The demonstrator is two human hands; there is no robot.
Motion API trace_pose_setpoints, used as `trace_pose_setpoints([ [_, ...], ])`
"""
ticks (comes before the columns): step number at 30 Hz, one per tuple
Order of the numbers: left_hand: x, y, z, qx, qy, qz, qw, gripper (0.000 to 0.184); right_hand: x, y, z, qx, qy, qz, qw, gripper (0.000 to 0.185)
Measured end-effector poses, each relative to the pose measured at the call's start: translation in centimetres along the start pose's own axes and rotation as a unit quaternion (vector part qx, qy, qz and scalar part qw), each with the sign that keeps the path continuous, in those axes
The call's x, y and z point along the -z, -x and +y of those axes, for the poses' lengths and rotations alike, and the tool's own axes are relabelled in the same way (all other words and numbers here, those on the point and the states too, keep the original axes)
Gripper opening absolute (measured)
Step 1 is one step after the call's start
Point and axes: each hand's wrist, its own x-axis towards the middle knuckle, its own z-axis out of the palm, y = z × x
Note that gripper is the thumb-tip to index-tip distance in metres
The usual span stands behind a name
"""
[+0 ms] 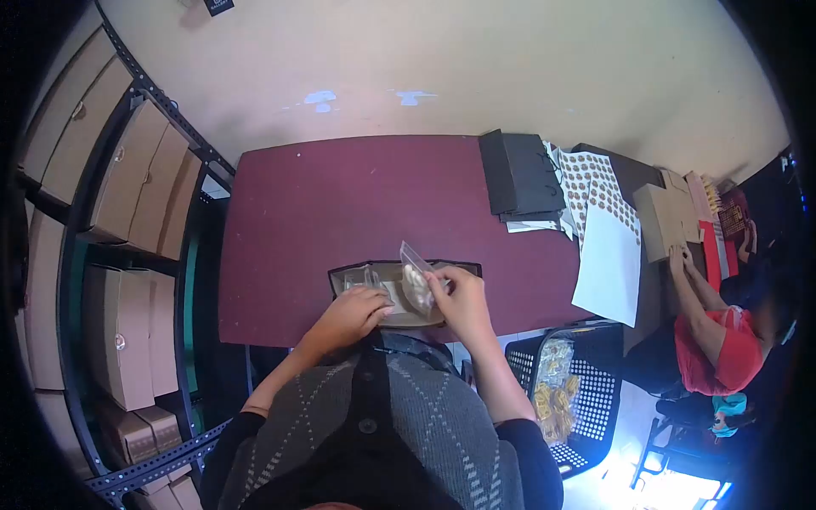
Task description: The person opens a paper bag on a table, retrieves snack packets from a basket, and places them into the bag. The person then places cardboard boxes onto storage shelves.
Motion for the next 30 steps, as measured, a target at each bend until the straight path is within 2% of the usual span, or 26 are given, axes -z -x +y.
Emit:
trace_pose_setpoints([
  [2, -0.5, 0.1, -0.1, 0.034, -0.092, -0.039, 0.994, 0.031, -0.9, -0.1, 1.4, -0.038, 0.031, -0.074, 0.996, 0.02],
  [6, -0.6, 0.3, 0.1, 0.051, -0.105, -0.068, 0.991, 0.033, -3.0, -0.6, 3.3, -0.063, 0.084, -0.162, 0.981, 0.022],
  [8, -0.8, 0.6, 0.0, 0.045, -0.111, -0.046, 0.992, 0.036, -4.0, -0.8, 3.2, -0.041, 0.113, -0.168, 0.978, 0.024],
  [10, -1.0, 0.7, -0.1, 0.047, -0.103, -0.039, 0.993, 0.036, -4.7, -0.9, 2.4, -0.028, 0.219, -0.171, 0.96, 0.024],
  [12, -1.3, 0.9, -0.1, 0.053, -0.094, -0.032, 0.994, 0.036, -5.6, -1.5, 2.7, -0.033, 0.24, -0.176, 0.954, 0.024],
  [14, -1.7, 1.0, -0.2, 0.069, -0.104, 0.046, 0.991, 0.035, -6.6, -2.2, 3.8, -0.041, 0.313, -0.201, 0.927, 0.023],
  [16, -1.6, 0.9, 0.0, 0.064, -0.117, 0.061, 0.989, 0.035, -6.4, -2.6, 4.1, -0.07, 0.306, -0.23, 0.921, 0.023],
  [18, -1.2, 1.0, 0.1, 0.059, -0.128, 0.076, 0.987, 0.035, -6.2, -2.6, 4.3, -0.038, 0.31, -0.245, 0.918, 0.026],
  [20, -0.7, 1.2, 0.0, 0.065, -0.18, 0.022, 0.981, 0.038, -6.3, -2.6, 4.8, -0.013, 0.293, -0.21, 0.933, 0.028],
  [23, -1.4, 1.5, -0.9, 0.052, -0.231, 0.002, 0.972, 0.038, -6.6, -4.4, 4.5, -0.095, 0.259, -0.337, 0.9, 0.041],
  [30, -2.1, 1.7, -1.6, 0.042, -0.275, -0.04, 0.96, 0.032, -9.8, -3.9, 6.3, -0.041, 0.206, -0.387, 0.898, 0.037],
])
